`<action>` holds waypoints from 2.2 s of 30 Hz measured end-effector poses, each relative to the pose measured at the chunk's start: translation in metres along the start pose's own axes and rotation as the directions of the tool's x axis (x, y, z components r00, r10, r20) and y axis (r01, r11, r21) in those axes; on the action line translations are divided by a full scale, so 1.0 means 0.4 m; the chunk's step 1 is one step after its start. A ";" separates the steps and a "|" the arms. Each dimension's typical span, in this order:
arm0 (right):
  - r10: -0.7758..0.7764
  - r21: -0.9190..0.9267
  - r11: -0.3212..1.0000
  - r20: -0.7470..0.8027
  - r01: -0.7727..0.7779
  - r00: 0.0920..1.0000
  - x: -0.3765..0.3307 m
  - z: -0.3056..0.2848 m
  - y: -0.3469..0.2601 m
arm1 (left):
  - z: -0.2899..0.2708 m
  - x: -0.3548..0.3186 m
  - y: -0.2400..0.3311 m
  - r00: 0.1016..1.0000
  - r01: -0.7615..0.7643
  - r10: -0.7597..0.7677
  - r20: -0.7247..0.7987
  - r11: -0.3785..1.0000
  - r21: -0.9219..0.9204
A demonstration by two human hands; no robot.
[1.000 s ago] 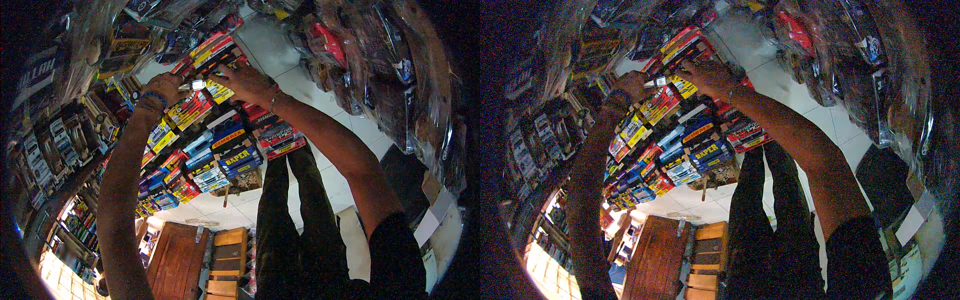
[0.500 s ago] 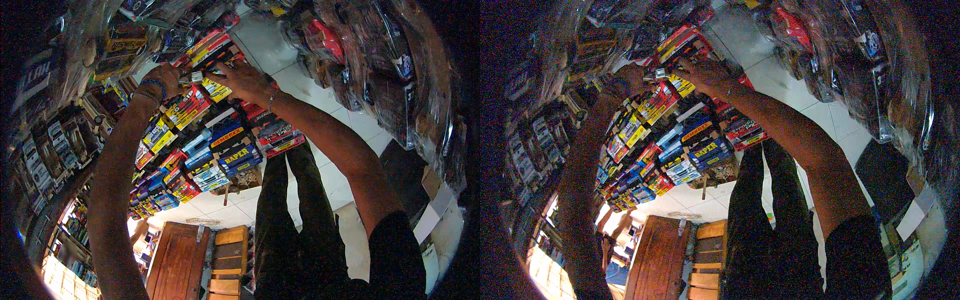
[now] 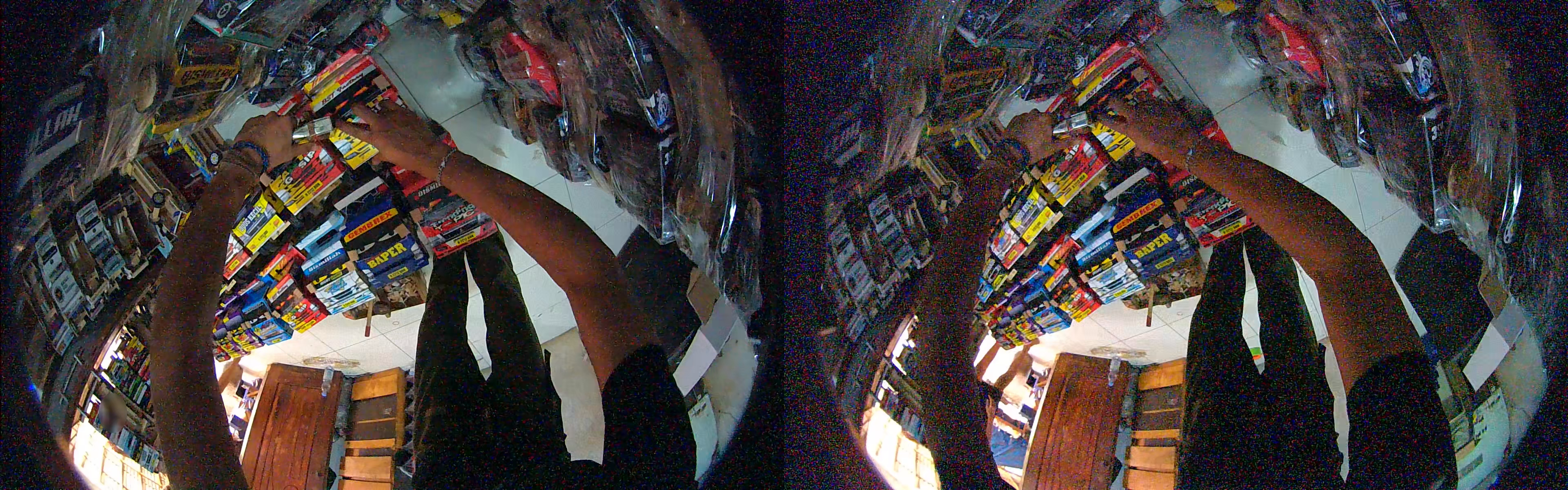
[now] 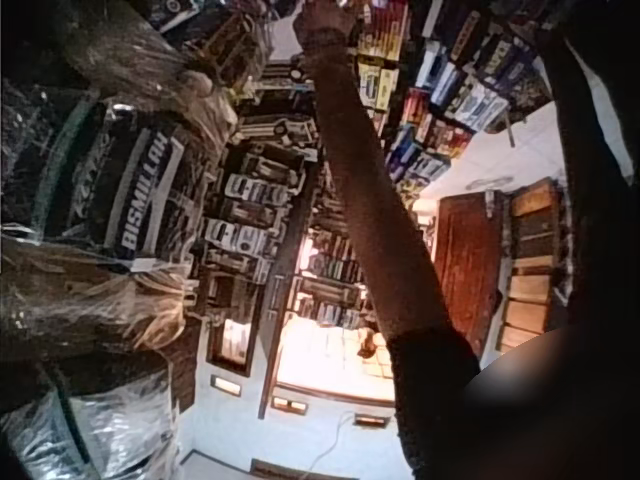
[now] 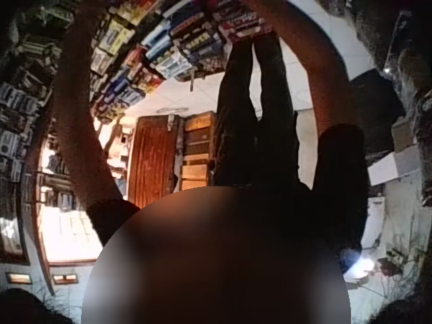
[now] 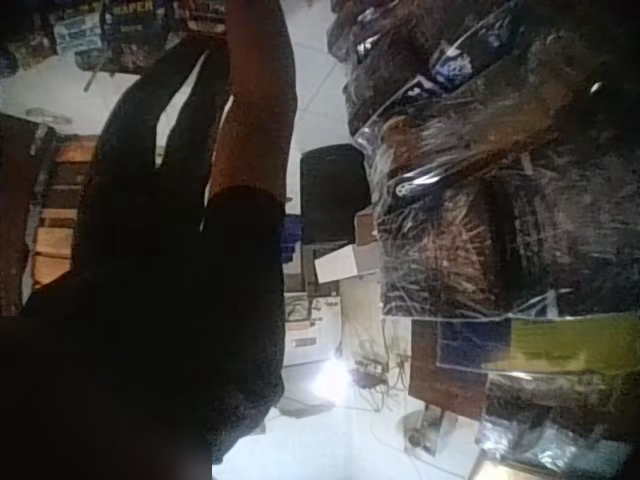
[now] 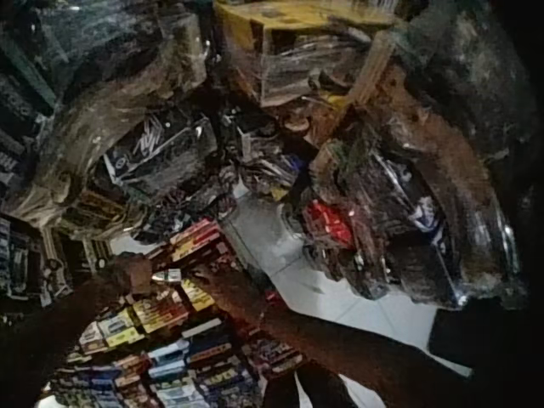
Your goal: The person assembles wooden toy trucks by inserting small wooden pegs into the chassis and using a hammer to tap them into place. They handle multiple trucks one at a time, retrieving pegs from a box and placing the finished units on a display rack.
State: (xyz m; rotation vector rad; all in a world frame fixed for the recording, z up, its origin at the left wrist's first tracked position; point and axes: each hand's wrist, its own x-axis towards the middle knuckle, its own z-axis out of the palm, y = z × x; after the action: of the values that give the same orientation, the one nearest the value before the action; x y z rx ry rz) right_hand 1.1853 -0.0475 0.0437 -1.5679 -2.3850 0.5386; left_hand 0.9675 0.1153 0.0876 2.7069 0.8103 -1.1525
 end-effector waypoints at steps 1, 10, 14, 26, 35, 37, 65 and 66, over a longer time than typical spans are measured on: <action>-0.005 -0.002 1.000 -0.017 0.005 1.000 -0.001 0.001 0.000 | -0.002 0.004 0.000 1.000 -0.003 0.003 0.008 1.000 -0.007; 0.001 -0.007 1.000 0.091 -0.001 0.996 0.010 -0.014 -0.006 | 0.024 -0.043 0.004 0.999 0.036 -0.036 0.005 0.967 -0.254; -0.026 -0.086 0.996 0.089 0.034 0.996 0.014 -0.021 -0.009 | 0.045 -0.186 0.015 0.973 0.228 -0.216 0.075 0.940 -0.254; -0.243 0.060 0.970 0.280 0.235 0.929 -0.349 0.079 -0.176 | 0.247 -0.583 0.591 0.933 0.150 -0.355 -0.058 0.532 -0.833; -0.132 0.088 0.990 0.387 0.106 0.913 -0.447 0.085 -0.198 | 0.304 -0.495 0.717 0.937 0.253 -0.330 0.114 0.416 -0.873; -0.129 0.125 0.989 0.424 0.083 0.897 -0.450 0.091 -0.191 | 0.307 -0.482 0.730 0.918 0.235 -0.391 0.069 0.395 -0.888; -0.141 0.054 0.990 0.344 0.130 0.928 -0.463 0.114 -0.192 | 0.250 -0.422 0.725 0.860 0.468 -0.392 0.327 0.348 -0.812; -0.148 0.037 0.989 0.330 0.144 0.932 -0.464 0.117 -0.193 | 0.245 -0.421 0.724 0.861 0.465 -0.390 0.327 0.341 -0.817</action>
State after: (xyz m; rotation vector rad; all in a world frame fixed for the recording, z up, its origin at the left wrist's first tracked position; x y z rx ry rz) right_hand 1.1766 -0.2535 0.0353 -1.3690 -2.7087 0.8432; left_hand 0.9537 -0.2333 0.0997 1.5642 1.6177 -0.5492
